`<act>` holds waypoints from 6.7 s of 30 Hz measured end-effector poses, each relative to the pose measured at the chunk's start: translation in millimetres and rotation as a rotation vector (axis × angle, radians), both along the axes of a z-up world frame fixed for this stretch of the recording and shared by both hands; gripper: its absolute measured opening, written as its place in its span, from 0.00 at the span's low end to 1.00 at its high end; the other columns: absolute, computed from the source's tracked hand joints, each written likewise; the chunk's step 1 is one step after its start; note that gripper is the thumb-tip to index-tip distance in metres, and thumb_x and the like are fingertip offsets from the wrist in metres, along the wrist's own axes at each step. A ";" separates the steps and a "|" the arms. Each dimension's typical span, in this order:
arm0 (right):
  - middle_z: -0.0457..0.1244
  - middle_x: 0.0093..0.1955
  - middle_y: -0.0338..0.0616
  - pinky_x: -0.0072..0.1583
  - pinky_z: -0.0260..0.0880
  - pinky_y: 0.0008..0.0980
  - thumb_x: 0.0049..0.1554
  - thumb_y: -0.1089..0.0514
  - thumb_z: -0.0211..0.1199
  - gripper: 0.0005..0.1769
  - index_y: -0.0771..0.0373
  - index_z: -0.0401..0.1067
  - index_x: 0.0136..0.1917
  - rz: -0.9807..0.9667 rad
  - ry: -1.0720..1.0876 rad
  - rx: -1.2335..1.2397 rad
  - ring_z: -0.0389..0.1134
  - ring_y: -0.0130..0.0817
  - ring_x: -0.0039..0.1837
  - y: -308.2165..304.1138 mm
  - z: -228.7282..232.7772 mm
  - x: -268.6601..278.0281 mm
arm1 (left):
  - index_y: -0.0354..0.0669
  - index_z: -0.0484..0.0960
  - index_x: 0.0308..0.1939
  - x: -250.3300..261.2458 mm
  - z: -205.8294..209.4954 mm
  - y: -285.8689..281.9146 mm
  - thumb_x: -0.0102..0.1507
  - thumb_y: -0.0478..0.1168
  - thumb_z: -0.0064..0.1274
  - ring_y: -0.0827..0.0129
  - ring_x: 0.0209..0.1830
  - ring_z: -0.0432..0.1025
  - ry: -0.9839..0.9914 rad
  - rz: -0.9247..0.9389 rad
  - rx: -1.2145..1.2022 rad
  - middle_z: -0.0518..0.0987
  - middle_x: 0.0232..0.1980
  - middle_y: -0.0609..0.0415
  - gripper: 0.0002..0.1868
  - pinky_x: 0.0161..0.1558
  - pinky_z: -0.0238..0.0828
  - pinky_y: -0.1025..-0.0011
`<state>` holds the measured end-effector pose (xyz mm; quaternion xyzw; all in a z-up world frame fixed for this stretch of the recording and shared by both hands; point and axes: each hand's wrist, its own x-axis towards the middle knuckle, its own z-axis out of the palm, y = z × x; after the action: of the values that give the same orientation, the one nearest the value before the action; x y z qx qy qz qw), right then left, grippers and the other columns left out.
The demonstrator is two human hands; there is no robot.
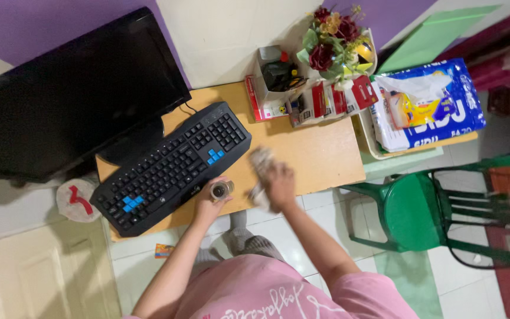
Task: The person wipes a keyboard, a computer monitor, and a desk surface with a cloth, then wipes the seat and backrest of a green chair.
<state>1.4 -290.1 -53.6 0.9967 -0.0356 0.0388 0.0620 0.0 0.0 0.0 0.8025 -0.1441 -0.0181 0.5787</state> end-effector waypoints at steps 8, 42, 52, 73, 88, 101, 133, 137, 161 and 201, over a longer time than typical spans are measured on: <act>0.57 0.73 0.53 0.68 0.50 0.59 0.57 0.46 0.60 0.27 0.56 0.69 0.68 -0.161 -0.053 0.308 0.54 0.61 0.69 15.5 46.5 42.9 | 0.44 0.78 0.57 9.8 -22.7 -17.2 0.61 0.37 0.61 0.53 0.57 0.77 0.070 -0.024 0.160 0.82 0.57 0.49 0.20 0.55 0.75 0.63; 0.58 0.74 0.50 0.68 0.53 0.60 0.58 0.52 0.56 0.28 0.54 0.68 0.71 -0.497 -0.173 0.215 0.56 0.63 0.71 -215.8 22.1 10.8 | 0.49 0.75 0.57 22.4 -49.7 -48.1 0.60 0.39 0.58 0.53 0.52 0.77 -0.253 -0.111 0.511 0.83 0.53 0.51 0.21 0.51 0.74 0.58; 0.58 0.74 0.46 0.68 0.53 0.62 0.53 0.50 0.61 0.29 0.52 0.68 0.69 -0.092 -0.066 0.245 0.55 0.60 0.71 -166.1 26.4 -52.9 | 0.51 0.79 0.51 48.3 -16.0 -207.5 0.60 0.42 0.61 0.50 0.52 0.74 -0.141 -0.068 0.653 0.81 0.50 0.49 0.16 0.53 0.72 0.58; 0.59 0.72 0.46 0.69 0.51 0.63 0.50 0.51 0.66 0.31 0.49 0.71 0.68 -0.292 -0.223 0.260 0.55 0.60 0.71 -171.2 19.9 -93.1 | 0.35 0.64 0.71 73.4 -47.5 -294.1 0.55 0.41 0.67 0.42 0.65 0.65 -0.078 -0.210 0.351 0.68 0.67 0.36 0.43 0.63 0.66 0.57; 0.59 0.67 0.54 0.68 0.56 0.53 0.46 0.58 0.64 0.30 0.62 0.69 0.63 0.144 -0.208 0.715 0.57 0.60 0.68 40.6 46.5 28.6 | 0.51 0.73 0.68 55.8 32.5 88.9 0.56 0.54 0.64 0.47 0.77 0.55 -0.255 0.264 0.884 0.66 0.74 0.50 0.38 0.71 0.36 0.27; 0.65 0.55 0.44 0.62 0.58 0.52 0.51 0.50 0.70 0.13 0.56 0.73 0.46 0.360 -0.238 0.696 0.62 0.53 0.60 238.3 49.5 -5.9 | 0.54 0.56 0.79 67.2 15.2 168.3 0.41 0.75 0.64 0.41 0.83 0.39 -0.038 0.069 0.958 0.48 0.84 0.54 0.67 0.67 0.19 0.18; 0.62 0.57 0.54 0.59 0.64 0.49 0.49 0.59 0.72 0.22 0.60 0.74 0.58 -0.175 -0.498 0.610 0.63 0.54 0.58 216.6 65.3 123.0 | 0.66 0.49 0.80 40.0 25.1 236.6 0.38 0.62 0.76 0.34 0.82 0.25 0.320 0.141 0.921 0.35 0.85 0.56 0.72 0.69 0.25 0.22; 0.63 0.56 0.50 0.58 0.66 0.48 0.46 0.60 0.71 0.24 0.58 0.75 0.58 -0.013 -0.365 0.529 0.63 0.54 0.56 275.1 76.3 107.2 | 0.67 0.52 0.80 36.8 15.1 240.4 0.35 0.61 0.77 0.36 0.83 0.26 0.264 0.184 0.851 0.37 0.85 0.58 0.72 0.71 0.27 0.23; 0.64 0.53 0.48 0.55 0.65 0.48 0.45 0.59 0.70 0.15 0.60 0.79 0.48 0.394 -0.324 0.473 0.65 0.51 0.55 301.8 78.6 146.0 | 0.39 0.76 0.62 18.5 -63.6 276.0 0.72 0.37 0.41 0.46 0.58 0.72 0.004 0.853 0.149 0.77 0.55 0.40 0.17 0.61 0.67 0.57; 0.63 0.49 0.39 0.50 0.66 0.42 0.44 0.56 0.69 0.14 0.52 0.79 0.46 0.444 -0.247 0.473 0.66 0.43 0.51 459.2 91.3 53.9 | 0.41 0.82 0.65 33.3 -105.6 347.6 0.69 0.37 0.54 0.80 0.39 0.72 0.492 0.426 -0.384 0.82 0.46 0.60 0.19 0.43 0.71 0.78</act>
<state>55.3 169.0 37.7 0.9547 0.1666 0.1625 -0.1854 33.3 347.6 -105.6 0.6631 0.1687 -0.0623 0.7266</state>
